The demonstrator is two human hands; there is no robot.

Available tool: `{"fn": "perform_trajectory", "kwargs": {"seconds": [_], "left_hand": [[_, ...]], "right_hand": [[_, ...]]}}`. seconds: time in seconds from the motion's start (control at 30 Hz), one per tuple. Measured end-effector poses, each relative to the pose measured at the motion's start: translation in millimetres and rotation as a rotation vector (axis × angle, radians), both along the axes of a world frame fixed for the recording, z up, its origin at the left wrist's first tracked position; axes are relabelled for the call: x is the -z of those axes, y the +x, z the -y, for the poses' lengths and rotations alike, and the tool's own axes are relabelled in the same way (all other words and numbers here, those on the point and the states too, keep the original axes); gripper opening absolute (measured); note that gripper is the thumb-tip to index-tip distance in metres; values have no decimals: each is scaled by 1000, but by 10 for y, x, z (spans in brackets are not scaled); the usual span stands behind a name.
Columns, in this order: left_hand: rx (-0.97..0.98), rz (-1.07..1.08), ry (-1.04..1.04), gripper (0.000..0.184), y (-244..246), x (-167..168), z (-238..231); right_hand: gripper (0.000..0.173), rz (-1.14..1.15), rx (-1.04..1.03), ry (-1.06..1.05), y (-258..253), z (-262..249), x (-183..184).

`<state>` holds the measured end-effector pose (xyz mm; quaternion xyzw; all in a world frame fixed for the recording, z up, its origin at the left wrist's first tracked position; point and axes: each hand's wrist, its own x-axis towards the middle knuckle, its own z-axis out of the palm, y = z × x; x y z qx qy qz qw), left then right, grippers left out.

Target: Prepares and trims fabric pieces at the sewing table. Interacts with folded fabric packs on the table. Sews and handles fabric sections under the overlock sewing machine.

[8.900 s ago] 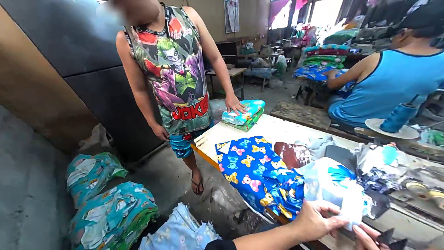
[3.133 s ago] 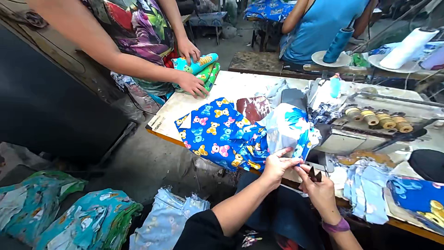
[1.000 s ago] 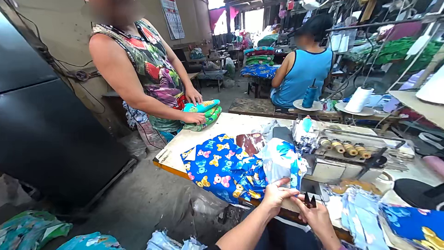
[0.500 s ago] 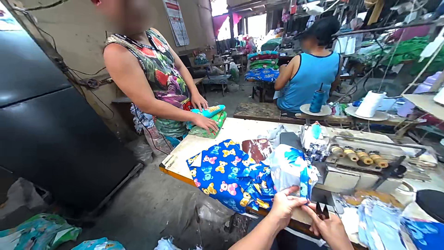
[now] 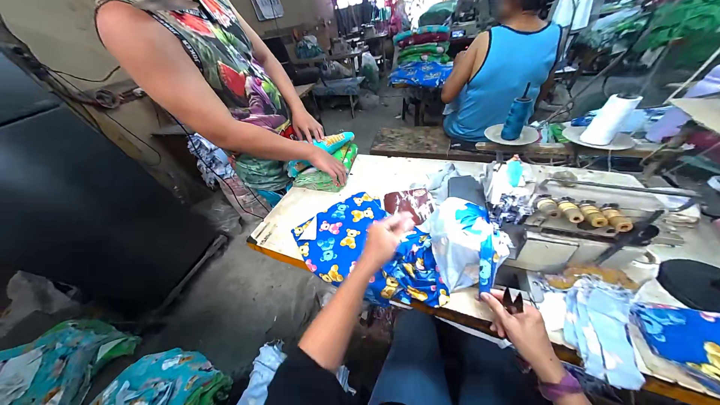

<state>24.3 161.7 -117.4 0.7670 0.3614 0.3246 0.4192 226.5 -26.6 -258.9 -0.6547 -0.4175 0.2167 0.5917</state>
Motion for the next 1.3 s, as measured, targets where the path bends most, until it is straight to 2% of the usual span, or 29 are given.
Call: {"fn": "perform_trajectory", "kwargs": {"seconds": [0.07,0.17,0.27,0.37,0.53,0.67,0.8,0.9,0.97,1.03,1.17,1.3], "left_hand": [[-189,-61,22,36,-183,18,-658],[-365,-217,85,41,-472,307,-1537],[-481,-352,44,41,-649,485,-2001],[-505,-447,86,41,-669,712,-2302],[-488,-455,234,37,-494,855,-2574],[-437,-534,355,57,-404,937,-2750],[-459,-634,138,79,-443,1060,-2856],[-450,-667,140,68,-472,942,-2876],[-491,-583,300,53,-511,786,-2910],[-490,-553,407,48,-542,615,-2978],[-487,-628,410,57,-554,463,-3179],[-461,-725,331,68,-488,584,-3266]], "right_hand": [[24,-17,14,6,-10,-14,12],[25,-38,38,29,-25,-8,43],[20,-53,3,42,-14,-2,31],[15,-87,-33,37,3,22,3],[11,-89,-34,45,7,24,6],[11,-98,-50,64,13,40,16],[13,-120,-40,57,2,54,-16],[11,-110,-38,67,27,55,61],[9,-84,-53,93,82,60,206],[9,-98,-63,94,89,50,198],[8,-113,-35,86,-4,-19,-8],[7,-97,0,62,-36,-31,-72]]}}
